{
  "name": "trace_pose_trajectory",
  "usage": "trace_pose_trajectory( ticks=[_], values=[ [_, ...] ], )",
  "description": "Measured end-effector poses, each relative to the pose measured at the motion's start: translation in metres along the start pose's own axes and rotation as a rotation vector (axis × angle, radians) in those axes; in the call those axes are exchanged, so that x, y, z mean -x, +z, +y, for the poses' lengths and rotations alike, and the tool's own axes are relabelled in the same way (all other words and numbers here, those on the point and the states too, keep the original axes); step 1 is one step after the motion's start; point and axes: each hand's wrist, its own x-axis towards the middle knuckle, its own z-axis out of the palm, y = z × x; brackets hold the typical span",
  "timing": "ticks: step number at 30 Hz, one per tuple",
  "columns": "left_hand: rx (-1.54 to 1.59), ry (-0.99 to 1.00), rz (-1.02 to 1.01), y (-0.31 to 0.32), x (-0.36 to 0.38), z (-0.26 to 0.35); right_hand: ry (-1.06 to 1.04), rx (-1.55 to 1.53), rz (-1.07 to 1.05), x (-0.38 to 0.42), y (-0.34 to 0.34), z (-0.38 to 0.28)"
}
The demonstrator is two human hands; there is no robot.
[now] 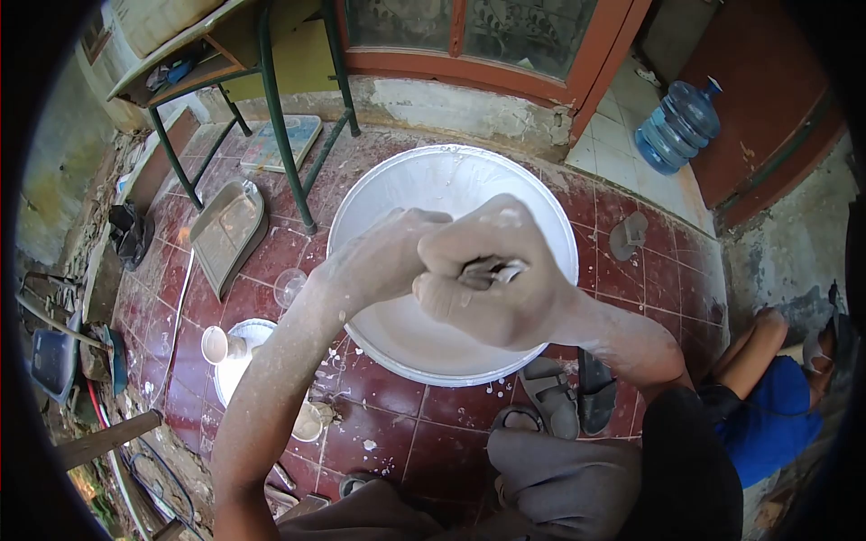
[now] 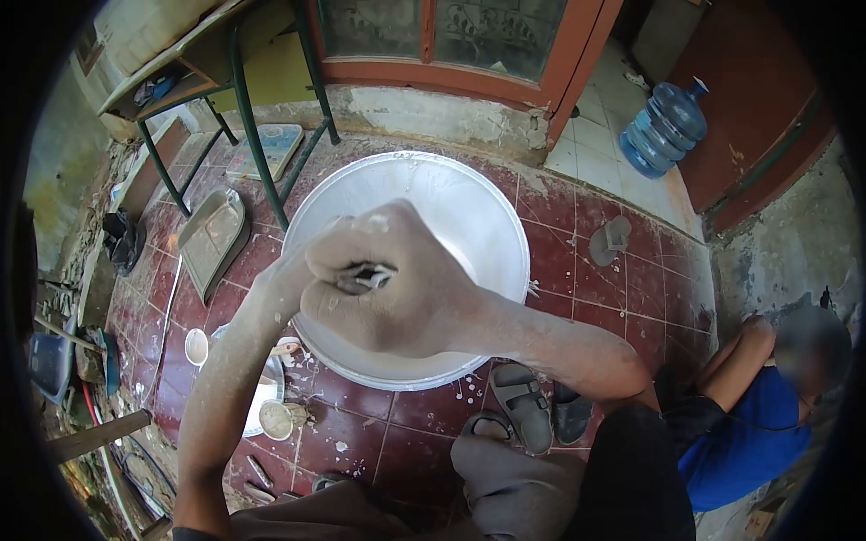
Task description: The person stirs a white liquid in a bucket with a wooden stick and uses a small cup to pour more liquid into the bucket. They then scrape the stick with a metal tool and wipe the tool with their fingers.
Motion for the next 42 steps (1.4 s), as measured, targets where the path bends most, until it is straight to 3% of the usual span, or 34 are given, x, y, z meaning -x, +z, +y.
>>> trace_pose_trajectory(
  ticks=[1,2,3,5,7,9,13,17,19,25,27,29,32,37,40,42],
  values=[
    [0.009,-0.107,-0.076,-0.001,0.001,-0.002,-0.003,-0.017,-0.022,0.002,0.003,0.007],
    [-0.006,-0.165,-0.013,0.006,0.009,0.009,-0.006,-0.033,-0.045,0.005,0.005,0.013],
    [-0.011,-0.158,-0.01,0.016,0.016,0.007,-0.012,-0.027,-0.046,0.008,0.007,0.015],
    [-0.173,-0.13,-0.189,0.031,0.02,-0.004,0.169,-0.181,0.04,0.014,0.01,0.018],
    [-0.153,-0.185,-0.268,0.036,0.016,0.0,0.186,-0.145,-0.011,0.015,0.0,0.023],
    [-0.168,-0.211,-0.365,0.035,0.013,0.005,0.261,-0.31,0.073,0.018,-0.001,0.027],
    [-0.281,-0.167,-0.347,0.041,0.011,-0.005,0.291,-0.452,0.169,0.019,0.001,0.034],
    [-0.286,-0.297,-0.431,0.046,0.017,-0.003,0.333,-0.515,0.183,0.032,0.012,0.042],
    [-0.27,-0.369,-0.468,0.05,0.02,-0.007,0.382,-0.438,0.107,0.038,0.015,0.049],
    [-0.385,-0.226,-0.474,0.059,0.022,-0.027,0.414,-0.494,0.047,0.041,0.013,0.06],
    [-0.333,-0.235,-0.371,0.063,0.022,-0.034,0.444,-0.511,0.007,0.039,0.01,0.058],
    [-0.358,-0.233,-0.38,0.064,0.022,-0.036,0.212,-0.263,0.153,0.032,0.008,0.05],
    [-0.389,-0.247,-0.396,0.057,0.017,-0.025,0.3,-0.361,0.112,0.031,-0.008,0.039],
    [-0.413,-0.243,-0.411,0.054,0.016,-0.02,0.23,-0.378,0.164,0.044,-0.031,0.031],
    [-0.42,-0.194,-0.419,0.055,0.015,-0.021,0.268,-0.244,0.234,0.053,-0.034,0.02],
    [-0.441,-0.193,-0.384,0.05,0.012,-0.009,0.305,-0.009,0.113,0.06,-0.035,0.015]
  ],
)
